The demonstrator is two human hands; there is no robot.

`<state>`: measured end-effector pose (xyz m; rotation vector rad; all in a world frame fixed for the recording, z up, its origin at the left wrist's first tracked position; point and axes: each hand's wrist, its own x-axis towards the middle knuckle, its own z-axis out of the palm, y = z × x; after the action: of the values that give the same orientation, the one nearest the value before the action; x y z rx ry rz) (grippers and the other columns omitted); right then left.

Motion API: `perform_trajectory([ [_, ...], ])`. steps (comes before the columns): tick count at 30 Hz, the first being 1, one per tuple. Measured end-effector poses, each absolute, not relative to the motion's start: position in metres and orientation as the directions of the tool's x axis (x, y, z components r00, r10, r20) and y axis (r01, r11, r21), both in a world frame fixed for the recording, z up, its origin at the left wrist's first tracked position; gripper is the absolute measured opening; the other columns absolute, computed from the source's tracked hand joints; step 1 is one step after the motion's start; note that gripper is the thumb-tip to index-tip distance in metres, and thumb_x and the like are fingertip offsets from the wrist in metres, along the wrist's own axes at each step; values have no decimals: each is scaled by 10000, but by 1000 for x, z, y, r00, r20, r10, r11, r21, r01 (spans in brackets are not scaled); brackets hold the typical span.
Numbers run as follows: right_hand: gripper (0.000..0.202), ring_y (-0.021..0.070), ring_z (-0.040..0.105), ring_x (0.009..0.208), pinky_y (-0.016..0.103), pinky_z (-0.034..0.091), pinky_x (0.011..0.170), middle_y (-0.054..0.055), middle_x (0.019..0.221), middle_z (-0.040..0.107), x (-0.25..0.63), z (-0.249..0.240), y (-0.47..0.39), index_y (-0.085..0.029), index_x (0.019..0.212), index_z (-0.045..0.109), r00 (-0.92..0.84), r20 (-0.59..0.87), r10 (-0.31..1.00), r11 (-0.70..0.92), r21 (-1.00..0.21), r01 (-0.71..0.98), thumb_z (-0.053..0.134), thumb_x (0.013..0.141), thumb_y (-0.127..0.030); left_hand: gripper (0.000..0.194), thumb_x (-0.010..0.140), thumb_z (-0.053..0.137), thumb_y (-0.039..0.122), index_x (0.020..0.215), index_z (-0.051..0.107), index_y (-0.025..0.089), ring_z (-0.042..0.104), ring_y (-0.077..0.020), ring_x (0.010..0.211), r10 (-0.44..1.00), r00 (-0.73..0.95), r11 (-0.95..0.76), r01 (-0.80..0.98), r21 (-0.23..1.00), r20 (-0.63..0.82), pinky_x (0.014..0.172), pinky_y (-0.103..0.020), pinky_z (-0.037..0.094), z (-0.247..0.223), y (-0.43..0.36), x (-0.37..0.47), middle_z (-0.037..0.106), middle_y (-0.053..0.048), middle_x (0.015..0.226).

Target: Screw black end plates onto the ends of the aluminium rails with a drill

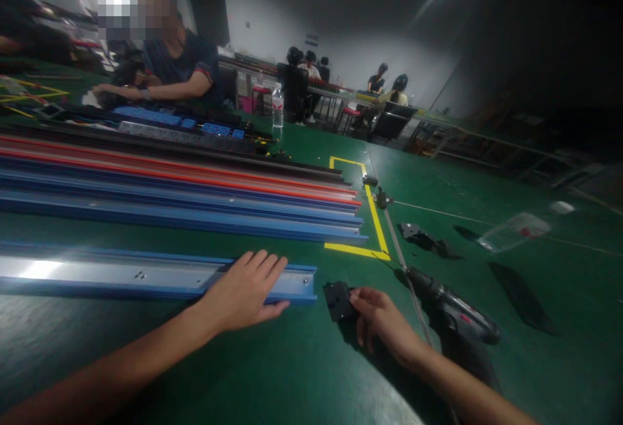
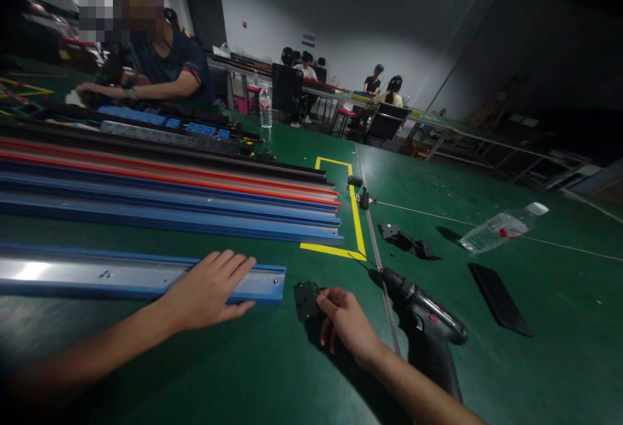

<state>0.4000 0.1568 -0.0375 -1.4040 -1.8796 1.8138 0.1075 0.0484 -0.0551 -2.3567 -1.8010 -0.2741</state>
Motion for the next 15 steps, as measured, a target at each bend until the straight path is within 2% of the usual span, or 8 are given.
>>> perform_trajectory([
  [2,354,156,617,538,278,466,456,91,930,678,409,-28,161,-185,1074,611,-528,-335,781,70,-792,606,542,910,-491,691,967,405,616,1399,536,93,551,-328,1088,936,261,-261,965,-29,237,914,-469,431,-55,48,107,625,-177,1256],
  [3,362,198,671,665,327,526,554,146,1092,666,413,-23,163,-179,1175,618,-548,-216,808,266,-696,667,535,919,-423,693,970,398,616,1400,535,89,550,-329,1084,937,262,-260,965,-38,232,910,-472,434,-55,48,107,625,-178,1255],
  [4,414,257,696,838,394,563,682,189,1258,609,417,-17,166,-180,1293,586,-600,-94,794,463,-547,698,521,918,-341,698,973,388,618,1401,533,85,549,-330,1082,938,263,-260,965,-45,227,906,-474,437,-55,48,107,625,-180,1254],
  [6,630,357,599,1184,518,522,933,213,1471,462,420,-8,172,-182,1495,419,-764,-12,645,728,-292,620,509,872,-202,710,977,369,626,1404,529,81,547,-328,1079,939,266,-261,964,-52,218,896,-472,442,-55,49,107,623,-182,1258],
  [7,733,374,517,1294,549,466,1026,207,1521,417,420,-4,174,-178,1546,334,-828,-47,559,794,-257,551,537,841,-181,713,979,361,630,1406,527,85,548,-327,1079,940,267,-262,964,-52,214,894,-469,444,-55,49,107,622,-181,1260],
  [9,881,369,428,1369,549,384,1121,192,1537,410,415,1,180,-168,1577,255,-894,-132,428,846,-289,448,654,795,-246,712,979,351,637,1410,526,98,549,-323,1079,940,270,-265,963,-48,209,898,-466,443,-55,49,107,623,-175,1261],
  [12,934,349,502,1253,526,420,1083,174,1406,516,402,4,187,-166,1506,397,-900,-176,399,836,-333,436,811,705,-406,702,977,364,630,1408,529,102,546,-323,1075,941,266,-261,964,-52,207,904,-471,439,-55,49,107,625,-174,1256],
  [15,737,299,564,1131,456,470,1006,122,1232,590,393,5,196,-165,1344,575,-906,-200,373,829,-367,422,854,700,-389,703,973,377,629,1400,534,94,543,-323,1078,943,259,-252,966,-60,210,903,-469,435,-54,49,108,624,-179,1254],
])
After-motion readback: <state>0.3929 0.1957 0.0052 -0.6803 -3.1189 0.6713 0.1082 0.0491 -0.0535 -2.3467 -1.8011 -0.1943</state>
